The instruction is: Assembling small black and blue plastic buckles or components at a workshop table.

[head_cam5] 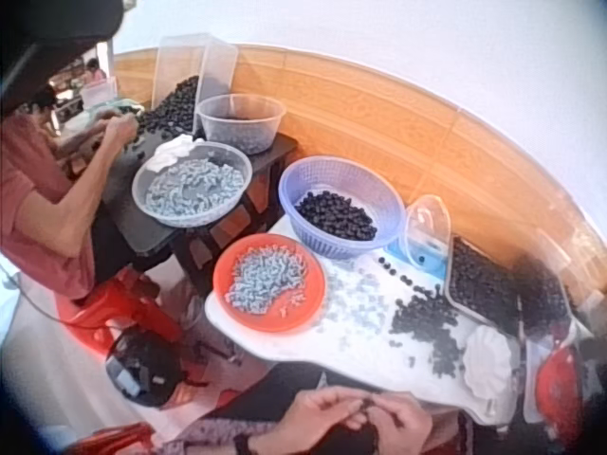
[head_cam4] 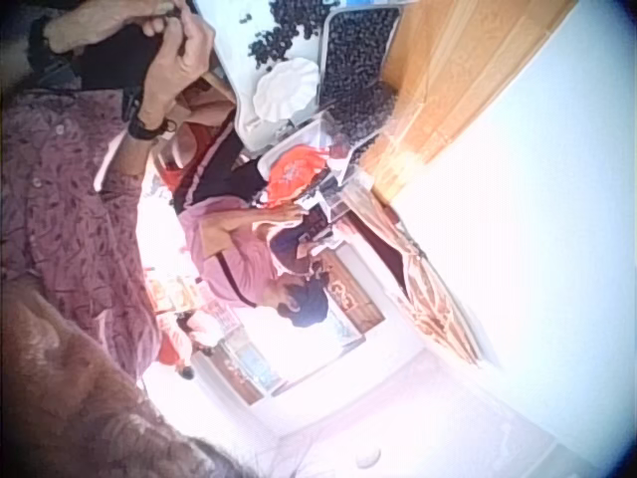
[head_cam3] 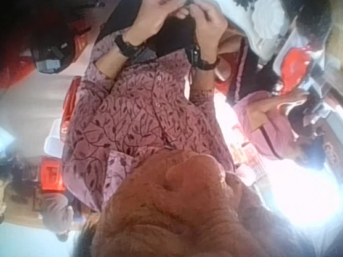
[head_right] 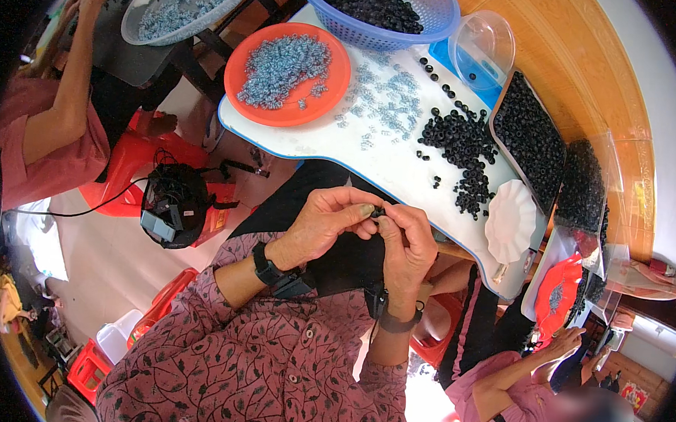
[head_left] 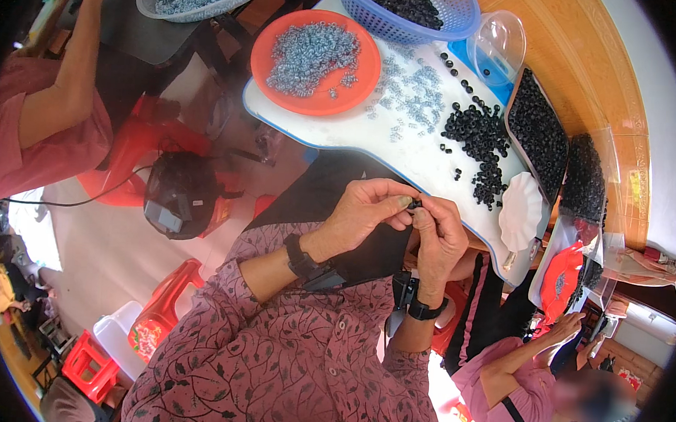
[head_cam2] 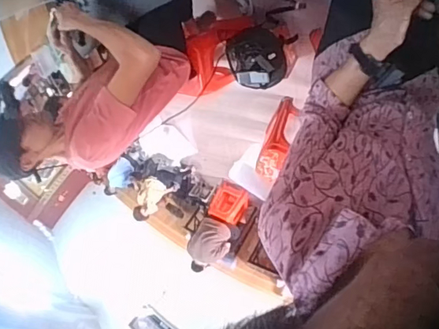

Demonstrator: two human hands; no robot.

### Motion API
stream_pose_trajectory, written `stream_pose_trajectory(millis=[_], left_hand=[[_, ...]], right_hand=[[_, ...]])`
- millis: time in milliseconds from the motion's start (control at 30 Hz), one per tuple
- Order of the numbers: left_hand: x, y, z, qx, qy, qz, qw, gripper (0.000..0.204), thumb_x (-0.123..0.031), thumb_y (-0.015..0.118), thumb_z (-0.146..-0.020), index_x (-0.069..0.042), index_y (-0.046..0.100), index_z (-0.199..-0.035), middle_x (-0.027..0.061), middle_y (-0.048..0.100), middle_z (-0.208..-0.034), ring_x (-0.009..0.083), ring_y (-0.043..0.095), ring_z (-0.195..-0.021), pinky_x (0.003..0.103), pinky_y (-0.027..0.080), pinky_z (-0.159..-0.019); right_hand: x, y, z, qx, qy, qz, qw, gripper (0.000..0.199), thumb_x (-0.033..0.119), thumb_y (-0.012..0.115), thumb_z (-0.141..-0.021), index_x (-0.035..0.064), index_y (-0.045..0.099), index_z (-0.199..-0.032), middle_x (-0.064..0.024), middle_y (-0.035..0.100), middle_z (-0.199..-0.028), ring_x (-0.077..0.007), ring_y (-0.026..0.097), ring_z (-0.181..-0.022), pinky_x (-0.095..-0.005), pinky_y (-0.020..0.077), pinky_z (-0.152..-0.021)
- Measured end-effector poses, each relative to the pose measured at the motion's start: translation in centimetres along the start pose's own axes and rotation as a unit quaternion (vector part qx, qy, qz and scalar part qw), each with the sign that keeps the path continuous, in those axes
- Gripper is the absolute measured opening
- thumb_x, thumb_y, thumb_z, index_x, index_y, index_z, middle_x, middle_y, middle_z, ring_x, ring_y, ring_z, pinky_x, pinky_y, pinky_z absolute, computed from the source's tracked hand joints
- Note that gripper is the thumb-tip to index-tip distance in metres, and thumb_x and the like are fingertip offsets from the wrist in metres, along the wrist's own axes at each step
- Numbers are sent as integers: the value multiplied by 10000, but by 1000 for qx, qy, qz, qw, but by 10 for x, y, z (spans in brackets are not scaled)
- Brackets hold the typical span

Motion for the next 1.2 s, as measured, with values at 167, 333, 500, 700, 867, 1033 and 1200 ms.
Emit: stream_pose_trajectory(millis=[167,333,500,700,867,1033,1200], left_hand=[[1,0,-1,-1,10,-4,1000,210,-71,568,-973,31,642,-1141,85,693,-947,120,674,-800,256,571,-753],[0,1,0,0,17,-9,1000,216,-58,568,-970,37,632,-1153,95,691,-968,130,675,-808,262,573,-764],[-2,1,0,-2,22,-19,1000,222,-60,559,-975,40,626,-1161,99,688,-979,137,675,-816,268,575,-770],[-4,2,2,-3,26,-23,999,235,-61,547,-982,45,617,-1179,101,686,-984,144,678,-826,273,575,-776],[-7,5,3,-5,33,-11,999,247,-67,550,-982,47,612,-1192,101,684,-982,144,675,-835,272,572,-780],[-7,4,4,-6,41,-23,999,259,-74,577,-971,48,614,-1196,99,682,-975,132,662,-840,257,563,-772],[-8,0,3,-12,46,-41,998,252,-75,599,-959,56,622,-1172,88,684,-988,106,654,-829,233,560,-744]], right_hand=[[2,0,0,-2,-7,3,1000,173,-53,680,-843,-11,690,-1010,-70,634,-971,-137,599,-888,-231,475,-784],[5,1,-1,-10,-5,1,1000,167,-60,679,-838,-8,688,-997,-70,634,-970,-138,597,-892,-229,471,-791],[9,1,-3,-5,-31,12,999,163,-67,672,-836,-7,686,-986,-71,631,-978,-143,600,-893,-237,475,-795],[13,4,-4,3,-37,12,999,154,-64,667,-840,1,687,-978,-74,625,-982,-148,600,-897,-242,477,-796],[10,4,-3,13,-46,23,999,150,-64,668,-840,0,686,-974,-76,617,-992,-151,601,-887,-243,482,-786],[16,9,-3,18,-74,46,996,147,-65,671,-843,-13,683,-981,-79,611,-990,-152,602,-870,-241,489,-763],[17,14,-1,37,-85,79,993,172,-74,650,-859,-15,681,-1017,-85,614,-1001,-151,610,-875,-243,490,-766]])
Point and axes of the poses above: each hand's wrist, its own z-axis away from the middle knuckle, its own y-axis out of the palm, x = y × z, the point moved 7 cm from there along -z, towards the middle knuckle
